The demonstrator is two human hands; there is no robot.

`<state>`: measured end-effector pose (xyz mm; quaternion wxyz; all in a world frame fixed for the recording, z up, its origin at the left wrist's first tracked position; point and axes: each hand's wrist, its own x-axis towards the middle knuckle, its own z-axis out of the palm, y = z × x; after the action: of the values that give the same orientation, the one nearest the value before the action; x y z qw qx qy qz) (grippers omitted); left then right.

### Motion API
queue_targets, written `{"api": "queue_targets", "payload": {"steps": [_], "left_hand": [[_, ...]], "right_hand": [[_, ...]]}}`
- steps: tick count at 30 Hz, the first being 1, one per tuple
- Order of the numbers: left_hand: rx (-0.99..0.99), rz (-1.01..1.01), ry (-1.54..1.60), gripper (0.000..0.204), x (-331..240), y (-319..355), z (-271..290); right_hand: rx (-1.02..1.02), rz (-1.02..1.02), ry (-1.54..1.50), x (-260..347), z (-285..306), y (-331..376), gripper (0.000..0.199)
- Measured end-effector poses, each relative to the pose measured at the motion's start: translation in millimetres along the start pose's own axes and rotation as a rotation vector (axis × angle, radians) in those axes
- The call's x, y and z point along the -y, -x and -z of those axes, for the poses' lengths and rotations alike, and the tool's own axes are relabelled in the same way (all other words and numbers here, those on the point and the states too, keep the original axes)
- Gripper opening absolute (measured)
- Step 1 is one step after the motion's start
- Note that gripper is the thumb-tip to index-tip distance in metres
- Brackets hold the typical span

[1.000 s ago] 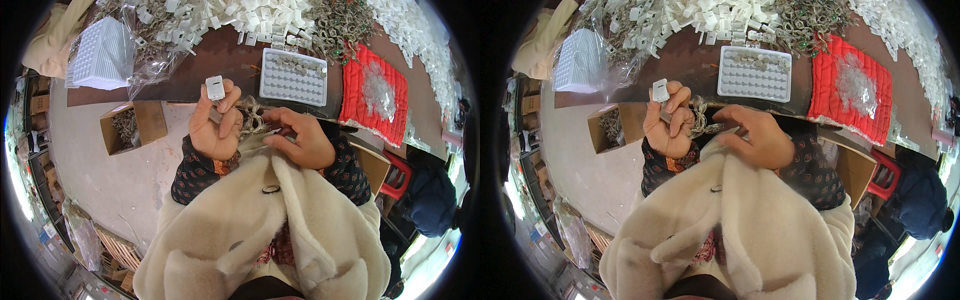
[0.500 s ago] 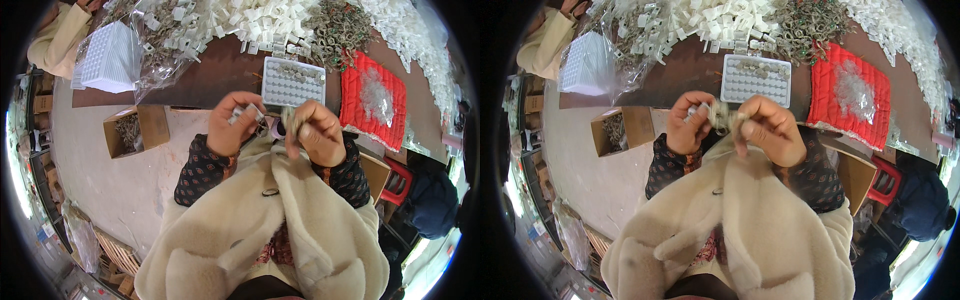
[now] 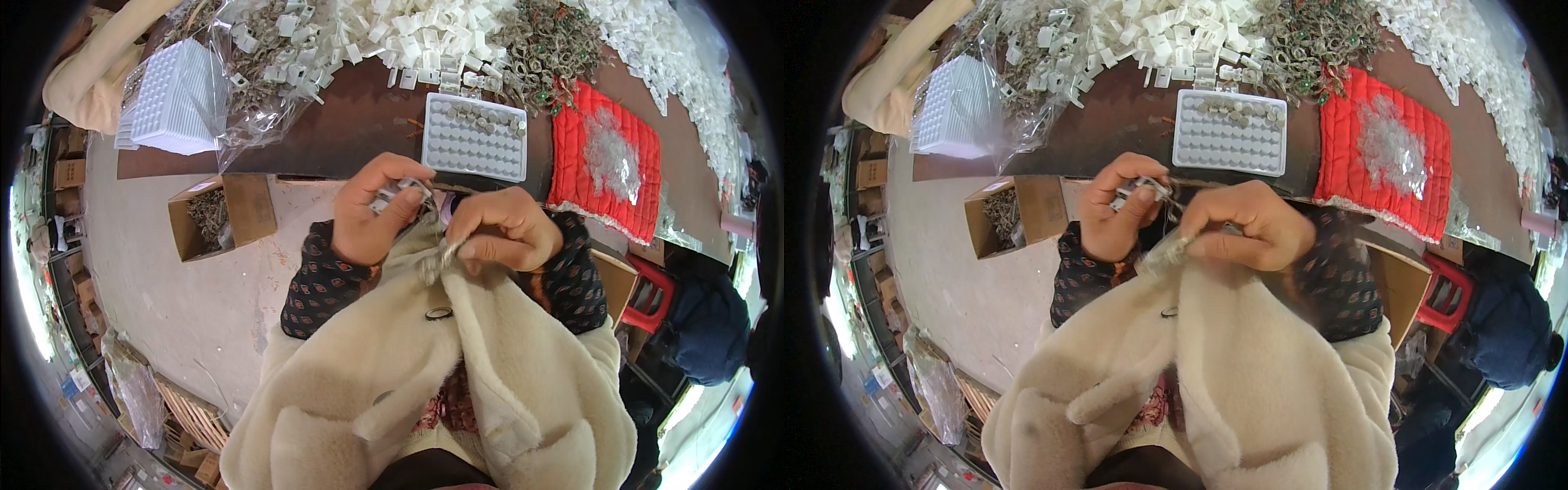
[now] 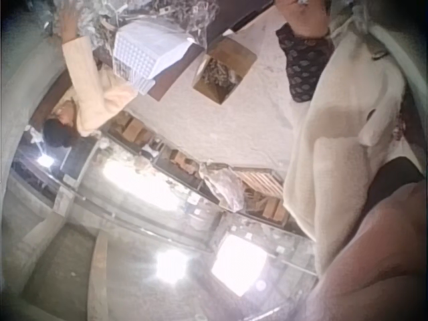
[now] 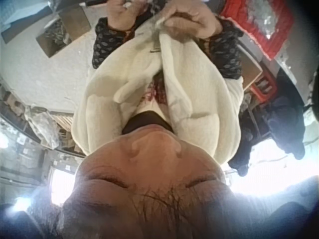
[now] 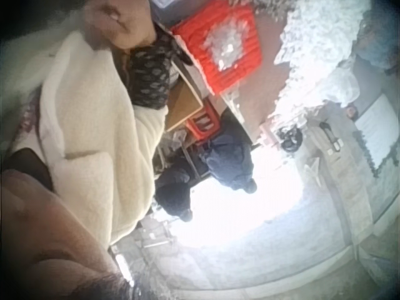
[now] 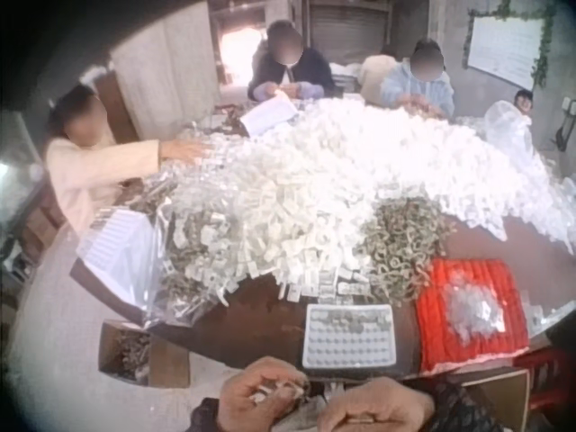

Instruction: The person repeatedly picks small white plastic LED modules and metal contacts from a tray, inserts the contacts into the modules, and tests each unit by pressing it to light up. Finished units are placed on a red mat on the table.

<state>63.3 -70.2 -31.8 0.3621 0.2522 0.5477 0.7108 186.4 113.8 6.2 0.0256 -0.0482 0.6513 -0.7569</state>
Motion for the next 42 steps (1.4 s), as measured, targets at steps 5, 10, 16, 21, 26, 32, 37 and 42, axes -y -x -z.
{"api": "queue_targets", "payload": {"steps": [5,10,16,21,26,32,37,42], "left_hand": [[0.079,-0.199,-0.287,0.017,7.2,0.8,-4.8],[0.043,-0.250,-0.237,0.020,7.2,2.3,3.1],[-0.022,0.042,0.309,0.033,15.0,3.6,-9.6],[-0.115,0.177,0.560,0.028,12.9,-2.7,-17.8],[-0.109,-0.046,0.243,0.015,-15.5,-15.6,-10.3],[-0.453,-0.395,-0.190,0.015,-99.0,-72.5,33.4],[-0.640,-0.460,-1.842,0.033,-109.9,-109.1,105.0],[-0.525,-0.712,-1.721,0.031,-94.6,-94.2,90.9]], "right_hand": [[-0.696,0.346,1.124,-14.4,-12.2,-6.1,0.021],[0.062,-0.002,1.014,-1.1,4.2,6.6,0.016],[-0.400,-0.110,0.198,-5.6,-19.6,-2.2,0.009],[-0.626,0.255,0.855,-24.6,-31.2,-12.3,0.013],[-0.501,0.274,0.769,-9.7,-20.7,-9.4,0.046],[-0.586,0.293,0.791,0.5,-13.6,-4.7,0.040],[-0.668,0.134,0.913,5.5,12.8,1.1,0.025],[-0.547,0.119,1.110,2.1,76.6,-28.4,0.015]]}}
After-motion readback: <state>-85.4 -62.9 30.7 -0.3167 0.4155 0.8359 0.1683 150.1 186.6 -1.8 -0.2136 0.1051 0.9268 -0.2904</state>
